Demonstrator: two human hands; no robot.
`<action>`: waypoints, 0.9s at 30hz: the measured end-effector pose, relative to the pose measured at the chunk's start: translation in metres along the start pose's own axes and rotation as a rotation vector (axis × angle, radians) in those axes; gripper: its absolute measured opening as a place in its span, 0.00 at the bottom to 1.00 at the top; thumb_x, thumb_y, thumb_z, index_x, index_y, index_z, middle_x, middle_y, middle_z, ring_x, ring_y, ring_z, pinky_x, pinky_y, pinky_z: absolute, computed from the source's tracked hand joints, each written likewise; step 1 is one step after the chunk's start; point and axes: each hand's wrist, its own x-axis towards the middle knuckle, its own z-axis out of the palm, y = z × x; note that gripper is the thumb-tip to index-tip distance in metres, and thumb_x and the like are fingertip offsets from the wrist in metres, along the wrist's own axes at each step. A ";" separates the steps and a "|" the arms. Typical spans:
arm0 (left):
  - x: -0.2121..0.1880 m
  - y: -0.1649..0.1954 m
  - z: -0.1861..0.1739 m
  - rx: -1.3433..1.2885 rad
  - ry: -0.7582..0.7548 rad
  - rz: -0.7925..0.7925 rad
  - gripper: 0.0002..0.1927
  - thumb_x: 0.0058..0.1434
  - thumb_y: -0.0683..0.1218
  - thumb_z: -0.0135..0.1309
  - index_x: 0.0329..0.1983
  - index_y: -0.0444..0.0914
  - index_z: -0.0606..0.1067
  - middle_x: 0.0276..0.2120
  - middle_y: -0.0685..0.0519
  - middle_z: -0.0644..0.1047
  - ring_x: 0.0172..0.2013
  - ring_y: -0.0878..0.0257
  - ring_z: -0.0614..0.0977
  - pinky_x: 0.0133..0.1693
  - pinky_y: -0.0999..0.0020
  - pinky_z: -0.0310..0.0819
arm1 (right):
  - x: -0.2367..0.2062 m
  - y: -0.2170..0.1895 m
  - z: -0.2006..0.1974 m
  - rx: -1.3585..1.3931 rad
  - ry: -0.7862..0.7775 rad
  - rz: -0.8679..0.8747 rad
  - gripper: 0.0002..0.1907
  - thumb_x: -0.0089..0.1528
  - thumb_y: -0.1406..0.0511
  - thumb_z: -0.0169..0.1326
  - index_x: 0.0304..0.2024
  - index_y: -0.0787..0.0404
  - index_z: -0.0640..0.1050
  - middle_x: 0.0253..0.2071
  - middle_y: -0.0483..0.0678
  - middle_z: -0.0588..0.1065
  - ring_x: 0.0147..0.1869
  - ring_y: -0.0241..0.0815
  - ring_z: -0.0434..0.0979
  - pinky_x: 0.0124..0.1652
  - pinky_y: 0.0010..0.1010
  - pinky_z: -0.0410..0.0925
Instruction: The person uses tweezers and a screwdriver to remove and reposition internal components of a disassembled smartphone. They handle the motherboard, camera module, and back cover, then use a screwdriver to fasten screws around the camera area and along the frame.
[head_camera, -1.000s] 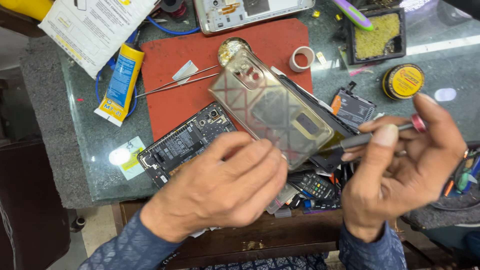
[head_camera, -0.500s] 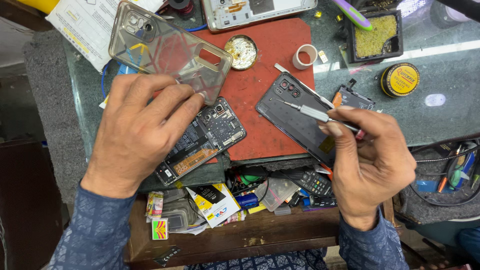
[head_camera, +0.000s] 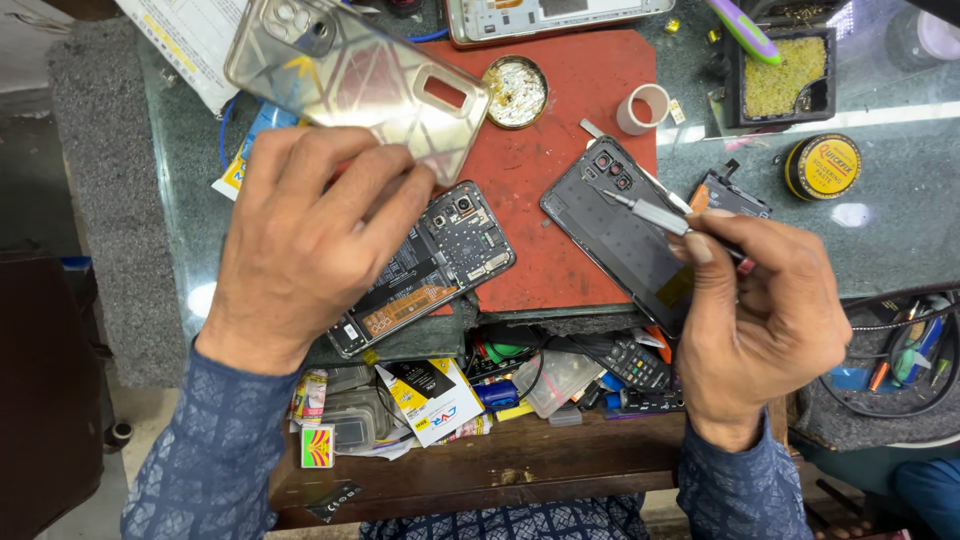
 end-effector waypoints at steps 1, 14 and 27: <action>0.000 -0.001 0.002 0.009 0.003 -0.005 0.09 0.59 0.42 0.60 0.44 0.38 0.81 0.43 0.57 0.78 0.48 0.60 0.76 0.49 0.61 0.68 | -0.001 0.000 0.000 0.006 0.013 0.024 0.05 0.72 0.78 0.59 0.49 0.70 0.77 0.47 0.54 0.77 0.44 0.37 0.82 0.40 0.19 0.71; -0.018 0.029 -0.004 -0.341 0.122 -0.319 0.15 0.64 0.43 0.65 0.53 0.37 0.80 0.50 0.54 0.79 0.51 0.56 0.77 0.53 0.60 0.71 | -0.015 -0.008 -0.003 0.453 0.019 0.204 0.05 0.73 0.76 0.56 0.49 0.71 0.73 0.44 0.55 0.76 0.44 0.40 0.82 0.46 0.29 0.81; -0.069 0.125 -0.006 -1.424 0.113 -0.990 0.16 0.59 0.40 0.66 0.51 0.34 0.81 0.46 0.50 0.81 0.38 0.69 0.83 0.39 0.76 0.80 | -0.068 -0.015 -0.017 0.653 -0.135 0.360 0.03 0.70 0.77 0.57 0.45 0.73 0.76 0.43 0.60 0.78 0.43 0.41 0.82 0.41 0.27 0.79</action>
